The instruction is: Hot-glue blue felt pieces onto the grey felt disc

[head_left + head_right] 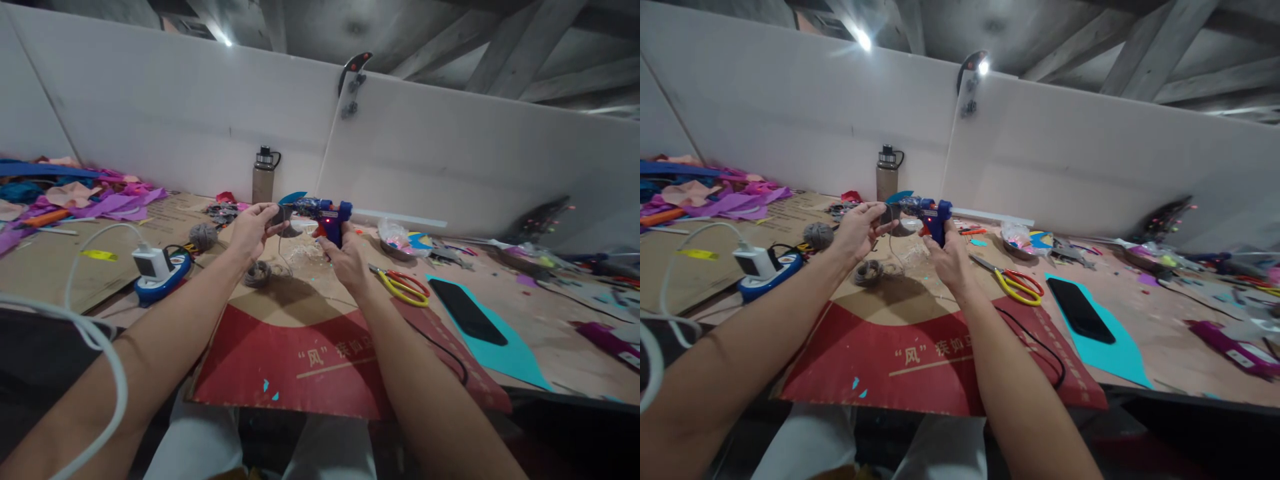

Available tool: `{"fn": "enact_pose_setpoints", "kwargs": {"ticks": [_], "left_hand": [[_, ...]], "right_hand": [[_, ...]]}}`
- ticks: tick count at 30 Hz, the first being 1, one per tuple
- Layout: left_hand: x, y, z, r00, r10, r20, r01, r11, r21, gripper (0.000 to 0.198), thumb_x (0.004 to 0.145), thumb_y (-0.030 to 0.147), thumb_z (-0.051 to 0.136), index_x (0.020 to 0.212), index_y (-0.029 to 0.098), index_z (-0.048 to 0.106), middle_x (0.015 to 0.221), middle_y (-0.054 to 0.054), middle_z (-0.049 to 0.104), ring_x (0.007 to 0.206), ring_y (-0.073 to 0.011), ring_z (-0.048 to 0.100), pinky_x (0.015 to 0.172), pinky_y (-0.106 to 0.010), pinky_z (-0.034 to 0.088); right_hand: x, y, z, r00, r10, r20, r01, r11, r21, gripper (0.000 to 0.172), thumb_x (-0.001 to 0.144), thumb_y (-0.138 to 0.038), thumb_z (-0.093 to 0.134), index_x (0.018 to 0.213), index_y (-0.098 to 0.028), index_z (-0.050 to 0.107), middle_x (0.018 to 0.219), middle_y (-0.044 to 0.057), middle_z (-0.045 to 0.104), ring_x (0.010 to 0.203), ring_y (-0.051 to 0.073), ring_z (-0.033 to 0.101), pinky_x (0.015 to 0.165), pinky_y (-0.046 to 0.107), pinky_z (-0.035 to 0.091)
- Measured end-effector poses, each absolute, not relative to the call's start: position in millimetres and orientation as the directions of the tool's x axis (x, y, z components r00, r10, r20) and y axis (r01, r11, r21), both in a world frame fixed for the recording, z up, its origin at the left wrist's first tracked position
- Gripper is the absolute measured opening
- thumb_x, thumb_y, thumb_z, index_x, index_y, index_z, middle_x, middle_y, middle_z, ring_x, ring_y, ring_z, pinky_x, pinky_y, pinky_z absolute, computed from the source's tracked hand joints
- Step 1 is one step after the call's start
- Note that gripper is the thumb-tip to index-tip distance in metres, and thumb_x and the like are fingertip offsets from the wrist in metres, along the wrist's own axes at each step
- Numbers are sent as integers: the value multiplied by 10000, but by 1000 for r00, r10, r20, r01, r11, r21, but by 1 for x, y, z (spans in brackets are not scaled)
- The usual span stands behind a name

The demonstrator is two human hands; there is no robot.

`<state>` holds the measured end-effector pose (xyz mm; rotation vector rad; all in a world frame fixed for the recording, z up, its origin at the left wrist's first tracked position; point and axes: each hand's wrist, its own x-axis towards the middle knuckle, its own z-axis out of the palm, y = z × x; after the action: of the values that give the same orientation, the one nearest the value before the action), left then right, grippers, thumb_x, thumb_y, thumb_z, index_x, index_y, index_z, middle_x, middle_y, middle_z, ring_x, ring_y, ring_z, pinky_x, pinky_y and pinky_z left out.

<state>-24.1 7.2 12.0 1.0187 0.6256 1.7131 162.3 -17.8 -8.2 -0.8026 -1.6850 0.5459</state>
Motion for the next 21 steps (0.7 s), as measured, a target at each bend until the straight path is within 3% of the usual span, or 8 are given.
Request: {"fn": "enact_pose_setpoints", "kwargs": {"ticks": [6, 15, 21], "left_hand": [[-22, 7, 10, -146, 919, 366, -460, -390, 798, 143, 666, 202, 699, 723, 118, 599, 696, -13, 592, 623, -94, 584, 686, -339, 576], [-23, 8, 11, -180, 907, 382, -423, -422, 802, 170, 660, 231, 703, 731, 121, 593, 755, -34, 615, 716, -134, 626, 677, -317, 567], [-24, 8, 12, -179, 908, 378, -430, -418, 801, 176, 665, 240, 701, 738, 127, 588, 776, -44, 624, 712, -133, 628, 673, -314, 563]], "right_hand": [[159, -20, -6, -108, 761, 639, 287, 640, -713, 243, 779, -297, 531, 1005, -208, 540, 768, 24, 601, 736, 163, 538, 686, 325, 446], [157, -23, -1, -75, 717, 693, 375, 664, -647, 367, 774, -272, 531, 1137, -224, 524, 1040, 66, 616, 863, 184, 564, 826, 375, 434], [158, -24, 0, -55, 718, 693, 401, 652, -643, 404, 783, -286, 522, 1175, -190, 505, 985, 84, 622, 897, 202, 554, 833, 381, 432]]}}
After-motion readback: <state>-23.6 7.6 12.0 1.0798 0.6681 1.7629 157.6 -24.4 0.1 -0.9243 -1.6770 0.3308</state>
